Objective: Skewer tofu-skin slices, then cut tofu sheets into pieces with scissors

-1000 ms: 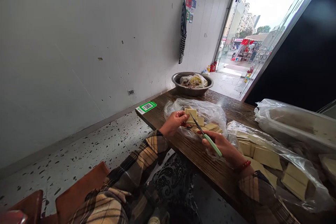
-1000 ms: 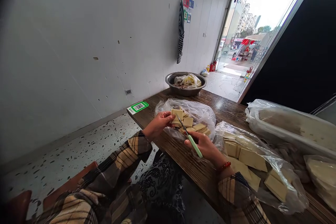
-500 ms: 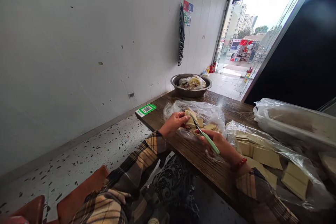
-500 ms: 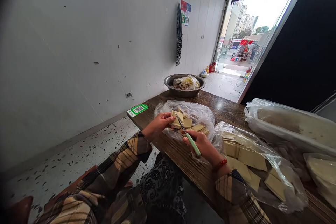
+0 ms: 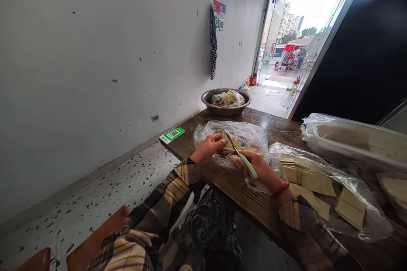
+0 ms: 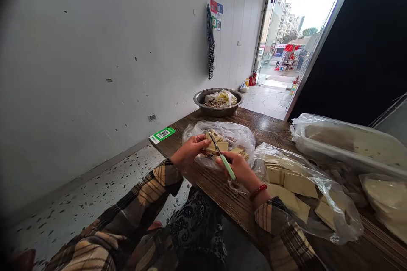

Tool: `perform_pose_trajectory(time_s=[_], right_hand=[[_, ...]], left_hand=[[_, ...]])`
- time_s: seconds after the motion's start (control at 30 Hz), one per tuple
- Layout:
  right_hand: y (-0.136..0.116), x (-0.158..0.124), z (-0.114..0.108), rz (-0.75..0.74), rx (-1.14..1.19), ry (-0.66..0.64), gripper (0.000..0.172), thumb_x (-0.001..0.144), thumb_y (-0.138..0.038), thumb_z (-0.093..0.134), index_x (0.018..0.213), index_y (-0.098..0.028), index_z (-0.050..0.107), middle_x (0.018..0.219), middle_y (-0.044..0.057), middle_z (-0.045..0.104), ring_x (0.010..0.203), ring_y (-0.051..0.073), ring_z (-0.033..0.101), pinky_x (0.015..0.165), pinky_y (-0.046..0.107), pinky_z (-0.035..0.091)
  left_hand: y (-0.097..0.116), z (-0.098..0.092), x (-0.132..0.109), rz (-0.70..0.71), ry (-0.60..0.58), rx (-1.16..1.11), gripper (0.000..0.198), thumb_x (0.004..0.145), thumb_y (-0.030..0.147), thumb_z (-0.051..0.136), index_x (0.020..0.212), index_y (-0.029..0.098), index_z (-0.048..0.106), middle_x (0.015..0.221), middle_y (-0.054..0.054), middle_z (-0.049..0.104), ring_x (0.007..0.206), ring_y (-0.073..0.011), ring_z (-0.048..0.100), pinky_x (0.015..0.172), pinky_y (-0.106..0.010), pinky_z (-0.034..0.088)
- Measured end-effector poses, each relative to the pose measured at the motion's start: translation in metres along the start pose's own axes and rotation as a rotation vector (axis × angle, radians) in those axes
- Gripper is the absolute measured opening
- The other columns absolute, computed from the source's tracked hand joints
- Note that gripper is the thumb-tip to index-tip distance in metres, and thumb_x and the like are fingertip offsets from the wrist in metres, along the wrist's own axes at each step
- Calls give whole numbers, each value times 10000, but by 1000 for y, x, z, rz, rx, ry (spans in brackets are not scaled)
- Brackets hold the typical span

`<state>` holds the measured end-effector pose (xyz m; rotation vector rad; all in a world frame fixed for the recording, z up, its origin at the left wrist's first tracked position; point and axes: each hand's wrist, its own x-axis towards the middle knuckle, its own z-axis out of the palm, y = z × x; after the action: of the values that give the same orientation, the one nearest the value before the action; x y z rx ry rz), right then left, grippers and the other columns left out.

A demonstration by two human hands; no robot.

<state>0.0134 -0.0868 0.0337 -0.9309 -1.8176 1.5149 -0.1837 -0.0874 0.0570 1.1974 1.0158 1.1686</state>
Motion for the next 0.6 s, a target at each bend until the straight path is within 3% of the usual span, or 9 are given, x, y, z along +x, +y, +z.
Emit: perform_pose_trajectory(time_s=[0.1, 0.2, 0.33, 0.4, 0.47, 0.6], right_hand=[[8, 6, -3, 19, 113, 134, 585, 738, -568, 681, 1126, -133, 635, 569, -48, 520, 415, 93, 461, 375, 225, 396], [17, 6, -13, -26, 291, 287, 535, 733, -545, 708, 1093, -157, 633, 643, -35, 548, 473, 87, 479, 398, 210, 421], [25, 1, -26, -114, 477, 400, 486, 740, -535, 716, 1069, -184, 645, 664, -36, 557, 493, 83, 481, 404, 200, 436], [27, 0, -30, -117, 505, 423, 503, 719, -542, 732, 1064, -186, 649, 647, -40, 560, 471, 82, 479, 388, 201, 430], [28, 1, -32, -114, 505, 443, 515, 701, -552, 739, 1056, -190, 650, 634, -44, 563, 455, 83, 483, 381, 204, 428], [31, 2, -35, -117, 493, 448, 505, 695, -545, 744, 1046, -194, 649, 633, -48, 568, 461, 87, 498, 392, 208, 440]], left_hand=[[-5, -2, 11, 24, 79, 21, 366, 658, 442, 763, 803, 128, 643, 778, -42, 668, 650, -122, 604, 578, -234, 506], [-14, -12, 23, 82, 238, 164, 297, 697, 410, 712, 747, 131, 623, 724, -33, 648, 611, -121, 586, 550, -233, 491], [-20, -26, 36, 195, 372, 633, 157, 755, 275, 623, 837, 146, 662, 771, -42, 673, 693, -160, 619, 638, -263, 493], [-20, -26, 39, 256, 397, 885, 213, 758, 224, 608, 945, 147, 673, 872, -69, 687, 793, -189, 634, 726, -294, 500], [-20, -20, 42, 304, 365, 1078, 264, 774, 207, 591, 1018, 144, 669, 960, -95, 680, 875, -208, 628, 800, -322, 495], [-23, 4, 49, 346, 139, 1352, 268, 826, 218, 550, 1051, 148, 677, 1071, -116, 669, 1024, -238, 591, 947, -368, 434]])
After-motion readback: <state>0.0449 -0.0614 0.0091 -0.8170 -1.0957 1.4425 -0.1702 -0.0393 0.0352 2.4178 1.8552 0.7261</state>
